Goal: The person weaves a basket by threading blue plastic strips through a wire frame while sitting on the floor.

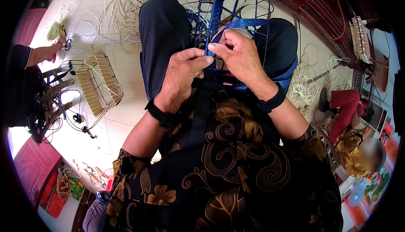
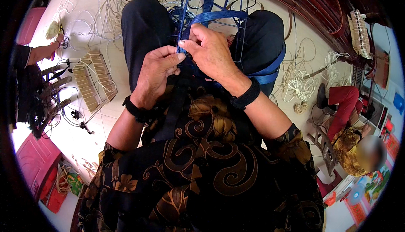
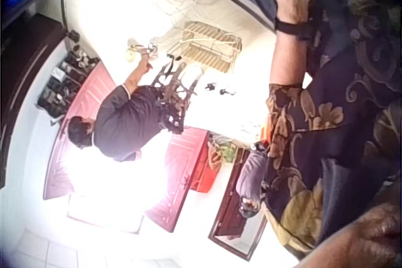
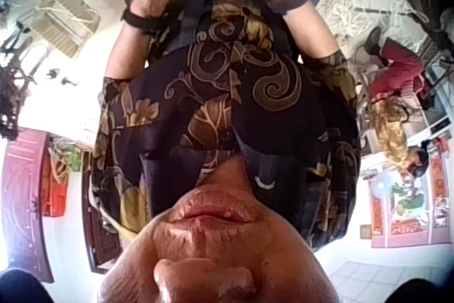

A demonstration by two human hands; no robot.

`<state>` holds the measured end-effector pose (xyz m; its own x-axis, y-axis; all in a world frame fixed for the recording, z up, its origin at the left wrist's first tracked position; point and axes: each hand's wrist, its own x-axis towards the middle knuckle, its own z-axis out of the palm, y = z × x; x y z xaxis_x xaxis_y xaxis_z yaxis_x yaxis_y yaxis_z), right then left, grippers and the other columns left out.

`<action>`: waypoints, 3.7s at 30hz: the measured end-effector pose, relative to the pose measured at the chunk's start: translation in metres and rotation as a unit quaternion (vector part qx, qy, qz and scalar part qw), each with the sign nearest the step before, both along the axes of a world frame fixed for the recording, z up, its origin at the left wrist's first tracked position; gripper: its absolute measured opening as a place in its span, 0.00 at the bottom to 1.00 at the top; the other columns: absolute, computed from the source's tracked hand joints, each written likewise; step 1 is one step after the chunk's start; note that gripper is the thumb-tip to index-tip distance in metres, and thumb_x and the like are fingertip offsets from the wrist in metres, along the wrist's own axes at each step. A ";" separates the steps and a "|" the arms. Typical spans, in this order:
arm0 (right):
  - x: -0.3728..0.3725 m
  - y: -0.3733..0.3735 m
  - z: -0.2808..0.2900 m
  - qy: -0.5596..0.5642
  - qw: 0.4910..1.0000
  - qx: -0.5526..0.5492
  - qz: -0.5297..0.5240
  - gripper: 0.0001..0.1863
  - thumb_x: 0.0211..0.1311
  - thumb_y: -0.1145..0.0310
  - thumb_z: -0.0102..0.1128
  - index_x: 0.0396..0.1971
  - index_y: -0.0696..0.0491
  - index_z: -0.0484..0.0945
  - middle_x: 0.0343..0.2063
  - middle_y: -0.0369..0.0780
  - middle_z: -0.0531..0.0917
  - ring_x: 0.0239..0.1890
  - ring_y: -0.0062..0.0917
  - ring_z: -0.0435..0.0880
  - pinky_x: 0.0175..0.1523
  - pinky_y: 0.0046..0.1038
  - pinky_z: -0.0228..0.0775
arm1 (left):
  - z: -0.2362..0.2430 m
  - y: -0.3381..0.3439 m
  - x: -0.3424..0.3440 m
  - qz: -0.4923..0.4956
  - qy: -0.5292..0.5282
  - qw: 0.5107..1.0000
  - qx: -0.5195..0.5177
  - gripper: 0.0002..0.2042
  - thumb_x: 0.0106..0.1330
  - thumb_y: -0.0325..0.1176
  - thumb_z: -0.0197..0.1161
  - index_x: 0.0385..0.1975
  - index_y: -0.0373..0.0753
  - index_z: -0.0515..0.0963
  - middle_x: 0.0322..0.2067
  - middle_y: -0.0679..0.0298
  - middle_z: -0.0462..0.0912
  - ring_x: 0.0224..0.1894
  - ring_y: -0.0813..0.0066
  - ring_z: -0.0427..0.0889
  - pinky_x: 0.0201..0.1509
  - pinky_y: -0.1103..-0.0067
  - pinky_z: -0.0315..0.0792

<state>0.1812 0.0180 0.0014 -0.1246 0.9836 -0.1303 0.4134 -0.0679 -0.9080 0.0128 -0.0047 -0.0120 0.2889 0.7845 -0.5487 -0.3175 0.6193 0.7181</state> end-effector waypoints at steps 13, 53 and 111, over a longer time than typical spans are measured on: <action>0.001 0.000 0.001 0.005 1.000 -0.027 0.007 0.13 0.56 0.70 0.66 0.21 0.58 0.71 0.14 0.38 0.73 0.19 0.19 0.70 0.25 0.27 0.62 | -0.007 0.000 -0.006 -0.025 -0.029 0.999 -0.012 0.02 0.64 0.25 0.63 0.33 0.35 0.80 0.23 0.72 0.75 0.23 0.85 0.71 0.30 0.83 0.71; 0.006 -0.004 0.010 -0.001 0.999 -0.011 0.043 0.16 0.59 0.64 0.66 0.20 0.58 0.72 0.13 0.38 0.70 0.18 0.21 0.67 0.26 0.28 0.61 | -0.009 0.011 -0.008 -0.009 -0.041 0.997 -0.064 0.03 0.61 0.23 0.61 0.27 0.34 0.80 0.22 0.72 0.75 0.19 0.87 0.70 0.21 0.87 0.63; 0.002 0.002 -0.009 -0.048 0.998 -0.010 0.026 0.13 0.56 0.69 0.66 0.21 0.61 0.73 0.15 0.42 0.76 0.19 0.24 0.73 0.27 0.31 0.63 | -0.013 0.005 -0.010 -0.038 -0.043 0.998 -0.025 0.07 0.69 0.31 0.59 0.34 0.34 0.79 0.25 0.66 0.79 0.24 0.80 0.75 0.38 0.74 0.78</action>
